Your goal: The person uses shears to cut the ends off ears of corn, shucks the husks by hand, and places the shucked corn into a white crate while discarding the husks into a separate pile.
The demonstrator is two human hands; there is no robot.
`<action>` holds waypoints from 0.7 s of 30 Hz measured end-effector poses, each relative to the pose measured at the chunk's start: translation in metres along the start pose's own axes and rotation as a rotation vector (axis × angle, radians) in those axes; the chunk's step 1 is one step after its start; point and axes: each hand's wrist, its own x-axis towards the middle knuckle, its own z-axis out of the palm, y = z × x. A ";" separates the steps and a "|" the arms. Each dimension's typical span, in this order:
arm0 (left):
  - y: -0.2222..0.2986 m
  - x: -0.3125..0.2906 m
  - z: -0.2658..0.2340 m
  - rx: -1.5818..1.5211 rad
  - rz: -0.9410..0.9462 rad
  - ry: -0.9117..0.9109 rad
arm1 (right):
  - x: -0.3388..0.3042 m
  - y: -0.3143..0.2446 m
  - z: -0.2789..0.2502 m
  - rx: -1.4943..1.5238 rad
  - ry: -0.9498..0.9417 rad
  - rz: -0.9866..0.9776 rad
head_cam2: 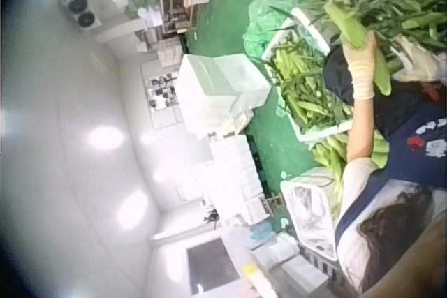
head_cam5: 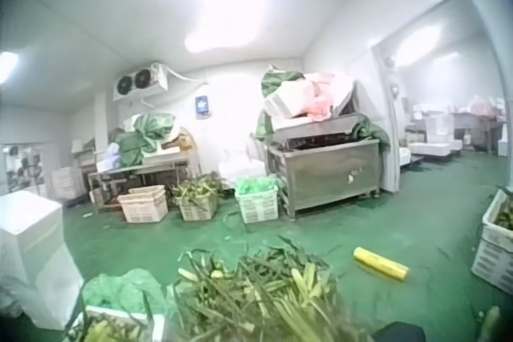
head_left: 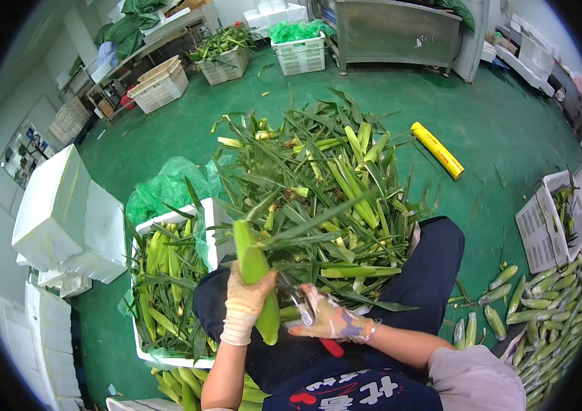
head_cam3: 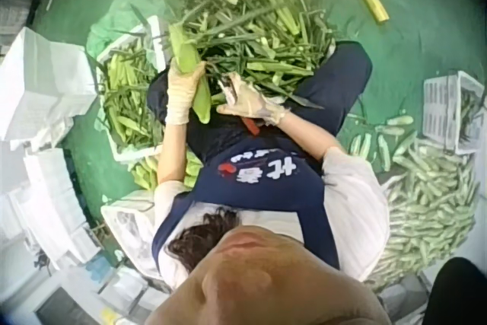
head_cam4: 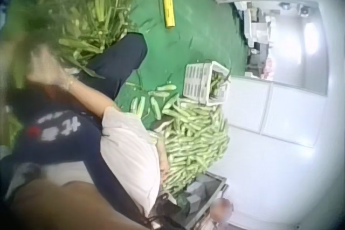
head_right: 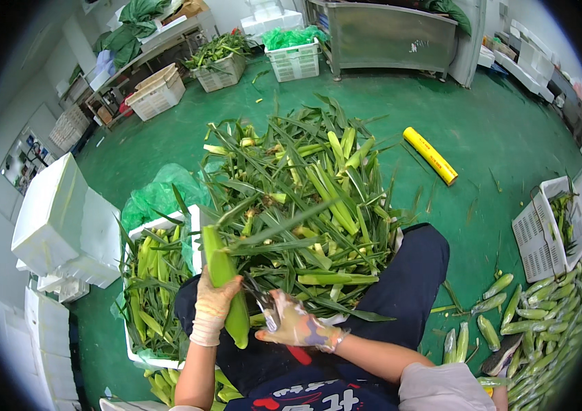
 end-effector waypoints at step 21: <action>-0.014 -0.034 -0.036 -0.502 -0.341 -0.575 | 0.005 -0.013 -0.040 0.821 -0.346 -0.281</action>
